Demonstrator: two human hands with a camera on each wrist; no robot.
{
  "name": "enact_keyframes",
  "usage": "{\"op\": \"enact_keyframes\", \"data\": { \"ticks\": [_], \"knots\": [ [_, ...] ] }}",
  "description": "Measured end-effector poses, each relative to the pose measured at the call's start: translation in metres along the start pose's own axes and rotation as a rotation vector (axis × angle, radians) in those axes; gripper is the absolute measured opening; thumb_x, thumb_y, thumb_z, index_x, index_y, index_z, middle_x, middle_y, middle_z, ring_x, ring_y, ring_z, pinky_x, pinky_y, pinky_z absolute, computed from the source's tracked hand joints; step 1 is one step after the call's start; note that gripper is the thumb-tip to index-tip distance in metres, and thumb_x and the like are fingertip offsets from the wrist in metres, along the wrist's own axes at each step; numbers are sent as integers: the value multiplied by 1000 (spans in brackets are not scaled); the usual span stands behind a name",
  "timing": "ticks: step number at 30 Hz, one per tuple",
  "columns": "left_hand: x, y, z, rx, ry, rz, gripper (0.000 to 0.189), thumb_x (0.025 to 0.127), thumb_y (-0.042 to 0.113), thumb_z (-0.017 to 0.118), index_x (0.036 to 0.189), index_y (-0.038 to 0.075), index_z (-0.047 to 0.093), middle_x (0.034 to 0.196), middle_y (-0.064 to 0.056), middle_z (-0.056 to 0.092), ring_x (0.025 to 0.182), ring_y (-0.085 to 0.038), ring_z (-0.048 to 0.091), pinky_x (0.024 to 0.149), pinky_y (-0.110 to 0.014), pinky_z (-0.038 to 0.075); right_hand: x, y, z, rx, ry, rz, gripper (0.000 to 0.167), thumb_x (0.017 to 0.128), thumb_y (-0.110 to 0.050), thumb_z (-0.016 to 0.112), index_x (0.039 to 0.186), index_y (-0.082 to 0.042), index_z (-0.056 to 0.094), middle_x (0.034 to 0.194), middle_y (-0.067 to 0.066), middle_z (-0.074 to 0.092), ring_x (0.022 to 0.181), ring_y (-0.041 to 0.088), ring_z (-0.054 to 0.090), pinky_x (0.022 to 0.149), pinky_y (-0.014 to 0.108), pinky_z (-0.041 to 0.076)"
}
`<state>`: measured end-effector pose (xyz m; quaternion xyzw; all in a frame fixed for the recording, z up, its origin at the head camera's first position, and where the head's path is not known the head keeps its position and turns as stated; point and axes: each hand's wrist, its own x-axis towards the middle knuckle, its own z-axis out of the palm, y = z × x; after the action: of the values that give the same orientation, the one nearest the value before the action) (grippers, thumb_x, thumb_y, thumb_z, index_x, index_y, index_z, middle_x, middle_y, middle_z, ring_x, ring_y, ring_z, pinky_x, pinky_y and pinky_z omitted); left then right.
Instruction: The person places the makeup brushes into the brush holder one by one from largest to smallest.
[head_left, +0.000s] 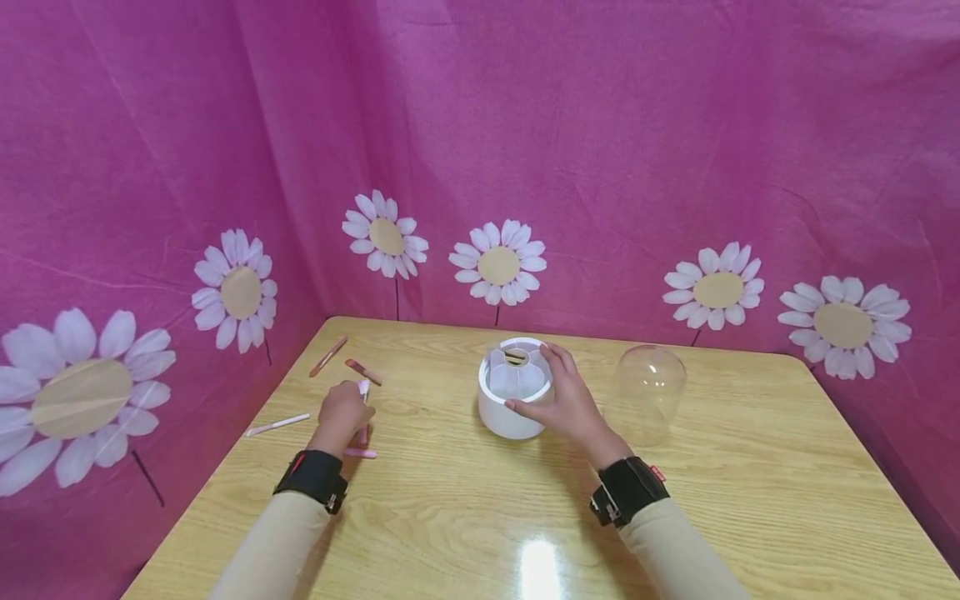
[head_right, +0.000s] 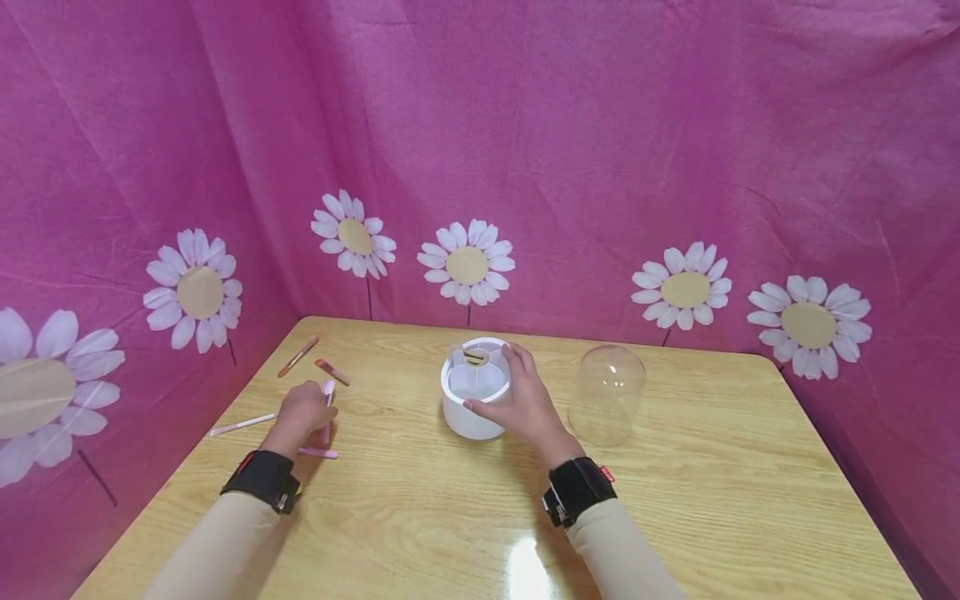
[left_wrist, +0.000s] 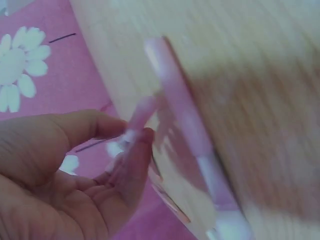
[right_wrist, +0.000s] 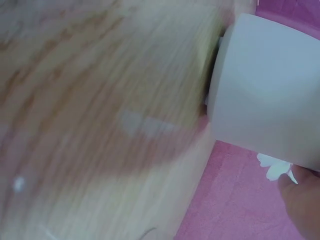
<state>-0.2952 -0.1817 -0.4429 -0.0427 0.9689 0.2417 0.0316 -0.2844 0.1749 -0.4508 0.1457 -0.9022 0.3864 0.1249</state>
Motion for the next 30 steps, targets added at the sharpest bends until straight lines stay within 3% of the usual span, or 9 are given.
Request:
{"op": "enact_keyframes", "data": {
  "ticks": [3,7,13,19,24,30],
  "knots": [
    [6,8,2,-72,57,107,13,88,7,64,86,-6,63,64,-11,68,69,-26,68,64,-33,50,0,1,-3,-14,-25,-9,109,74,-41,91,156,-1,31,161,19,29,143,41,39,114,55,36],
    [12,27,6,-245,111,289,18,90,5,66,103,-7,68,91,-17,72,90,-33,70,78,-41,57,3,1,-7,-28,-79,-15,109,76,-41,89,157,-1,29,163,18,25,144,40,37,115,55,35],
    [7,65,11,-464,158,518,19,93,6,71,110,-2,68,97,-15,72,90,-30,73,80,-39,60,5,1,-7,-22,-118,-32,108,78,-39,87,157,1,26,165,22,19,144,45,37,114,57,35],
    [2,101,18,-569,186,608,20,94,6,72,112,-1,69,100,-14,73,94,-27,73,79,-35,61,5,2,-4,-4,-99,-33,107,78,-37,87,157,3,25,164,24,20,143,45,37,114,59,34],
    [2,121,26,-567,184,641,22,95,6,71,115,-1,68,102,-13,73,95,-25,72,77,-31,61,5,3,-2,6,-90,-18,108,79,-37,86,157,3,24,163,22,21,142,44,39,114,58,36],
    [5,134,35,-535,184,672,23,95,6,71,116,-2,67,101,-14,71,95,-25,71,76,-30,61,5,2,-2,-5,-95,-15,109,79,-39,85,158,1,21,163,21,20,140,44,41,112,58,38]
  ]
}}
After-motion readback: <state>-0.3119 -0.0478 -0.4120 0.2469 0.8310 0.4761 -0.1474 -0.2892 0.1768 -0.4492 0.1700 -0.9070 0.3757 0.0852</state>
